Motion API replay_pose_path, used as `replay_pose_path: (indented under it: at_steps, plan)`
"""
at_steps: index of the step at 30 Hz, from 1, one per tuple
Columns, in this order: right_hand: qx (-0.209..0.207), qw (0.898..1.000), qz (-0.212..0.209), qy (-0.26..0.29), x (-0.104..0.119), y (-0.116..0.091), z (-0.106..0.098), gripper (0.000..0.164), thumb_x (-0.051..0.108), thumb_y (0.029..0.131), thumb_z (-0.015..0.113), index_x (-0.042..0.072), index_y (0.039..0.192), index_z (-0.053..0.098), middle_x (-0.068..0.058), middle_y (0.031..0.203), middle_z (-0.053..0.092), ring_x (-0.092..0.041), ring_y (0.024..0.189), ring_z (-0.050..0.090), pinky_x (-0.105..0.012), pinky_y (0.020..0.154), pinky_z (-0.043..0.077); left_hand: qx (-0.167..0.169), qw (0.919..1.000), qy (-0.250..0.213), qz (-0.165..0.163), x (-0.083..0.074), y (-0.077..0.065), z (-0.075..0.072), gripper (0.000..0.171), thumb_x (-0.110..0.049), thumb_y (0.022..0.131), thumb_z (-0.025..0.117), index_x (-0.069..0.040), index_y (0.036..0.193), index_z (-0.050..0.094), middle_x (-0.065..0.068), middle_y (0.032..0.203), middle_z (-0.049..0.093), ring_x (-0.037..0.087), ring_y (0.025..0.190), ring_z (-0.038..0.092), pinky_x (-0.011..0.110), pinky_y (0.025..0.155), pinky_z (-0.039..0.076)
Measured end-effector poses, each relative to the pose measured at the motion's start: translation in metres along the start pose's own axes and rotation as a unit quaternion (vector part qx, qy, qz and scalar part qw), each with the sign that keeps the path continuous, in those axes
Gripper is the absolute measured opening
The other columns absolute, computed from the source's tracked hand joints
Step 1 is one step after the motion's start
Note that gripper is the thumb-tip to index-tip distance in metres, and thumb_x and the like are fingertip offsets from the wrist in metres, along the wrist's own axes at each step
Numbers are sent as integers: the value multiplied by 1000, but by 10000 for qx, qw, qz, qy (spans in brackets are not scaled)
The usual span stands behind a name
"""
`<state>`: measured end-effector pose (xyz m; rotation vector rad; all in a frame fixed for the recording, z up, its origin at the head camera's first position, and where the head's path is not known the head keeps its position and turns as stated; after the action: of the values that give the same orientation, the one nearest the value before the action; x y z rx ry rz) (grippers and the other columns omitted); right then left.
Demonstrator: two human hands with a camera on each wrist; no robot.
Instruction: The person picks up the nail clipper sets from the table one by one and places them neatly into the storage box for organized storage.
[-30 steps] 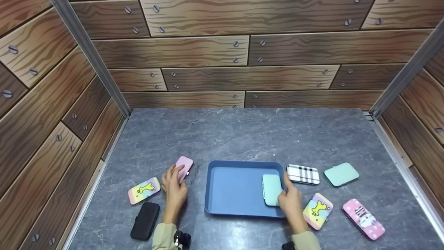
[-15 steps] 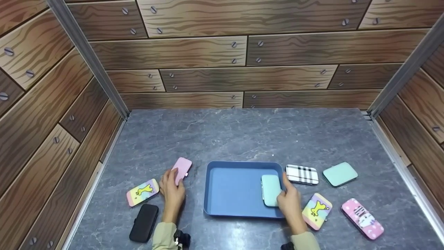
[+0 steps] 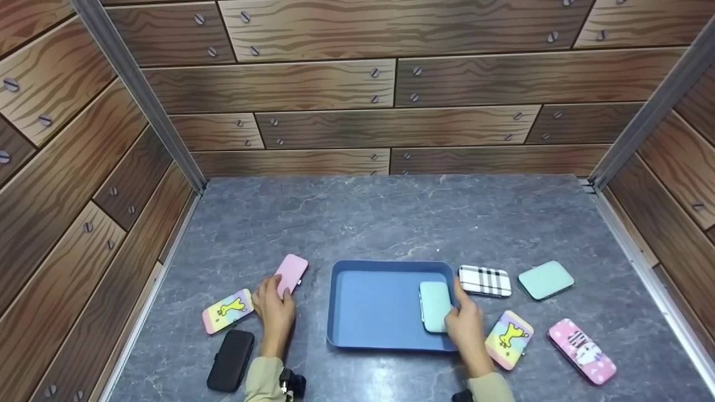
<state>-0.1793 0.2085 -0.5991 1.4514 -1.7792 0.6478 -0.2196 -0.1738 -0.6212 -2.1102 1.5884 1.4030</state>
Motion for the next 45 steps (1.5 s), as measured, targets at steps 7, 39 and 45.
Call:
replay_pose_path:
  at_steps: [7,39,45]
  plan:
    - [-66,9999,-82,-34,1,0,-1,67,-13,78,43,3,142,37,-20,139,43,-29,72,48,-30,54,35,247,9994,48,-236,-3,4,-2,31,2,77,67,0,107,62,21,112,55,40,105,43,50,91,32]
    - [-77,9999,-85,6,1,-1,0,65,-12,79,44,2,142,37,-19,140,43,-30,105,51,-35,68,42,932,9818,-848,-1419,5,25,-9,48,6,71,66,6,118,56,25,116,60,37,112,54,47,99,40]
    - [-124,9998,-121,1,1,0,1,64,-12,79,42,1,141,38,-21,138,44,-30,76,50,-31,57,37,702,9808,-1073,-1470,6,23,-10,38,6,77,62,5,115,58,25,114,61,37,109,55,48,97,41]
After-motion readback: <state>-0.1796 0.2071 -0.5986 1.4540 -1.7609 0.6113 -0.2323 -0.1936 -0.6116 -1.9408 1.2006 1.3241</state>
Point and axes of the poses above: each hand's wrist, its own y-axis towards the middle knuckle, its own z-axis out of the palm, x = y × z, the point moved 2 cm from there along y, towards the middle knuckle
